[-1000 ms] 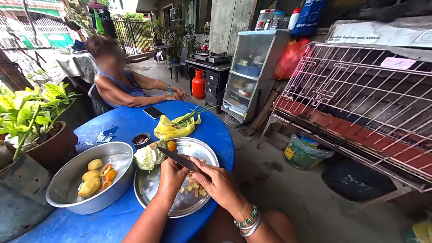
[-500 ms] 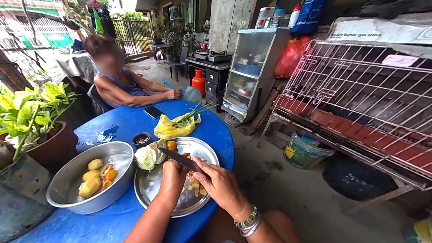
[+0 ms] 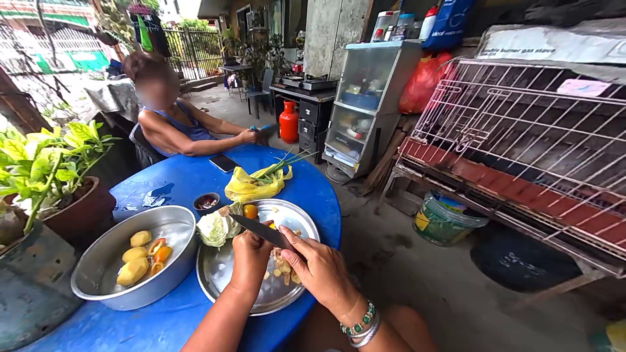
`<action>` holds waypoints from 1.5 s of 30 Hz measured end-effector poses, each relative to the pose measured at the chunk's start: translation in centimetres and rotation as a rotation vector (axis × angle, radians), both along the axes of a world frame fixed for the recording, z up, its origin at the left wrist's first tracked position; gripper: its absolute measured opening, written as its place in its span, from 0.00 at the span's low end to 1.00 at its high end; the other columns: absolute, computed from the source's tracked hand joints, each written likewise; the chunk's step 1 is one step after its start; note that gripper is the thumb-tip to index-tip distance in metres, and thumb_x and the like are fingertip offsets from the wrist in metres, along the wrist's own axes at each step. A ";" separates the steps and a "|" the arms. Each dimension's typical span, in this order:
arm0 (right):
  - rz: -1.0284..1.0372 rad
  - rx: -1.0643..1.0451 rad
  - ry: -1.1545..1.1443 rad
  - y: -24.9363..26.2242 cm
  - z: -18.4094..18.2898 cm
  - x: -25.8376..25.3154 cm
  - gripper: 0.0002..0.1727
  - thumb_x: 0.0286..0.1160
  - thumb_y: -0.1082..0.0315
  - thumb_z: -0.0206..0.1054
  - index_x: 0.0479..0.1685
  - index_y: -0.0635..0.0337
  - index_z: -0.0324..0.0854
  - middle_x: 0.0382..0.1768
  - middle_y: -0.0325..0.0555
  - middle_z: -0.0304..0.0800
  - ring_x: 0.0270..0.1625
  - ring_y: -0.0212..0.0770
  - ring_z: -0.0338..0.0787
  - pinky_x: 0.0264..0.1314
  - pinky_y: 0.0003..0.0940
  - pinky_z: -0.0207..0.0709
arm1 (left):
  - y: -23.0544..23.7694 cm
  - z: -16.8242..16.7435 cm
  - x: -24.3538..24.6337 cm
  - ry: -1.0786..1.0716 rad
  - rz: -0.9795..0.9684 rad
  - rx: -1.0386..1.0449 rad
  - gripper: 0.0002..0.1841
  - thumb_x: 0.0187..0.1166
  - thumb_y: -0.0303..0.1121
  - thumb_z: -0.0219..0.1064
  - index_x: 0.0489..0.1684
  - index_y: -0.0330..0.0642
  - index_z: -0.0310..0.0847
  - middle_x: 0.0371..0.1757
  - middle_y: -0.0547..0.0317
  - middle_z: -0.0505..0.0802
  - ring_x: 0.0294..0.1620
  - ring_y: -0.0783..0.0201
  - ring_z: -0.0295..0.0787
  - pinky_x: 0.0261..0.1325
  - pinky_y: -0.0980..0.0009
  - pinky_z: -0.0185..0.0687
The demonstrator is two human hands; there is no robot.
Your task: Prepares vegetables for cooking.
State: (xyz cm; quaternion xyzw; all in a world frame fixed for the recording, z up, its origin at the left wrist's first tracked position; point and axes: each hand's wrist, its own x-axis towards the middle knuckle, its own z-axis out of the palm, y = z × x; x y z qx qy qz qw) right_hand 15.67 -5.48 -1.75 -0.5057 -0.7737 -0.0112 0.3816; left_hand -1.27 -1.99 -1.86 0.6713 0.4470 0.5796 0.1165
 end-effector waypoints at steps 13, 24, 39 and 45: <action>-0.020 -0.009 0.029 0.0 0.2 -0.2 0.31 0.87 0.36 0.47 0.81 0.32 0.79 0.24 0.44 0.87 0.24 0.45 0.85 0.23 0.43 0.76 | -0.3 -0.2 0.5 0.064 -0.025 0.082 0.06 0.71 0.28 0.69 0.33 0.39 0.93 0.27 0.64 0.94 0.28 0.80 0.89 0.37 0.81 0.85; 0.085 -0.114 0.237 1.2 1.1 1.2 0.33 0.91 0.40 0.46 0.87 0.45 0.73 0.36 0.46 0.95 0.31 0.43 0.90 0.35 0.46 0.83 | -1.1 0.2 1.2 0.079 -0.163 0.056 0.12 0.78 0.25 0.62 0.47 0.32 0.92 0.29 0.60 0.95 0.26 0.75 0.90 0.35 0.77 0.89; 0.251 -0.513 0.372 0.4 1.5 2.5 0.29 0.92 0.45 0.50 0.45 0.58 0.90 0.22 0.33 0.83 0.20 0.26 0.76 0.28 0.25 0.73 | -0.3 2.1 -1.6 0.495 -0.113 -0.345 0.12 0.83 0.36 0.65 0.47 0.40 0.93 0.41 0.51 0.96 0.45 0.55 0.94 0.58 0.51 0.86; 0.275 -0.494 0.462 -0.1 0.8 2.4 0.22 0.89 0.54 0.52 0.58 0.65 0.79 0.26 0.36 0.89 0.18 0.26 0.78 0.21 0.25 0.73 | -0.8 1.7 -0.6 0.725 -0.183 -0.263 0.11 0.83 0.23 0.60 0.50 0.32 0.90 0.51 0.37 0.93 0.58 0.40 0.91 0.64 0.45 0.84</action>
